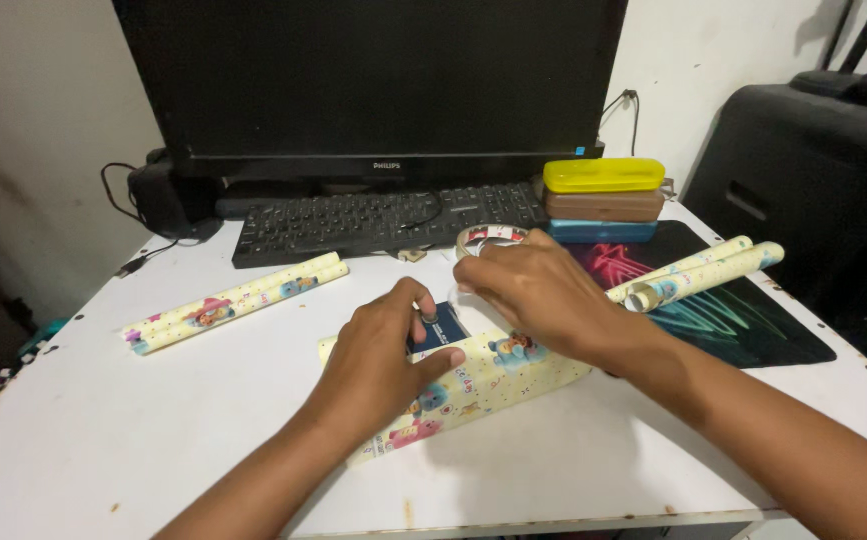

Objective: The person wraps a small rectangular box with patterned wrapping paper on a white desk. They fold the paper around the box, apply clear tape to secure the edges, and use pink scissors to cut the tape. The wrapped box remains on the desk at the end.

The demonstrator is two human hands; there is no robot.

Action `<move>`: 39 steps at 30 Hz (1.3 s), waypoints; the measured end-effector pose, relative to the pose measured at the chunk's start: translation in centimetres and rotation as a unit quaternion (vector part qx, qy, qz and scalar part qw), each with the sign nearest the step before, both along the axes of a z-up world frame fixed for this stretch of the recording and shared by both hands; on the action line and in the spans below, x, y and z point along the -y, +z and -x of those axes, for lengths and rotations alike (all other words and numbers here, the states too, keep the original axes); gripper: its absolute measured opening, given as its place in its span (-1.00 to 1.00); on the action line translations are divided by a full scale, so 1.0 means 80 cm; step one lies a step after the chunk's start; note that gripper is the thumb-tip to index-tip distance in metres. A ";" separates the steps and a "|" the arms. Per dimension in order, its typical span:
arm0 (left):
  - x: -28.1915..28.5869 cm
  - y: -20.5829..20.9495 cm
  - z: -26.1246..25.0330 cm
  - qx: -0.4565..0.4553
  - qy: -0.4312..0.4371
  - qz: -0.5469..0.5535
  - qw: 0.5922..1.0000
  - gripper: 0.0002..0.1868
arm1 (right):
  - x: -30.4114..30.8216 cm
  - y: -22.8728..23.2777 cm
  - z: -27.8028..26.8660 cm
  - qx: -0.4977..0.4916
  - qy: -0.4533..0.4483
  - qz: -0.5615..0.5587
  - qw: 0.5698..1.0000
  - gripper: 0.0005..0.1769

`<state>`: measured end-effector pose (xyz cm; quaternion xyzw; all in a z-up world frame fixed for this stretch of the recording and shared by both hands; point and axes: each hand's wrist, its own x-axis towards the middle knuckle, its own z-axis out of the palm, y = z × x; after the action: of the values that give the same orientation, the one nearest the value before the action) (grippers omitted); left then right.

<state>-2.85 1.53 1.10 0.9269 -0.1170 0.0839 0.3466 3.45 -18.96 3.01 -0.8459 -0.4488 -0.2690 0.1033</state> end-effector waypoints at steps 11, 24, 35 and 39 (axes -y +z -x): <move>0.007 -0.013 0.016 0.111 -0.013 0.057 0.992 -0.80 | -0.021 0.058 0.044 -0.026 -0.083 0.224 0.971 -0.82; 0.005 -0.025 0.016 0.179 -0.017 0.001 0.984 -0.90 | -0.054 0.084 0.072 -0.145 -0.153 0.317 0.925 -0.78; 0.001 -0.023 0.026 0.183 -0.036 0.007 0.982 -0.89 | -0.058 0.075 0.067 -0.125 -0.106 0.306 0.938 -0.81; 0.001 -0.026 0.025 0.173 -0.037 0.017 0.984 -0.89 | -0.058 0.071 0.063 -0.117 -0.098 0.298 0.942 -0.82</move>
<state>-4.85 1.45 -1.00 0.8872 -0.2085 0.2323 0.3397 -1.62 -14.33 8.72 -0.9033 -0.4082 -0.0310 -0.1283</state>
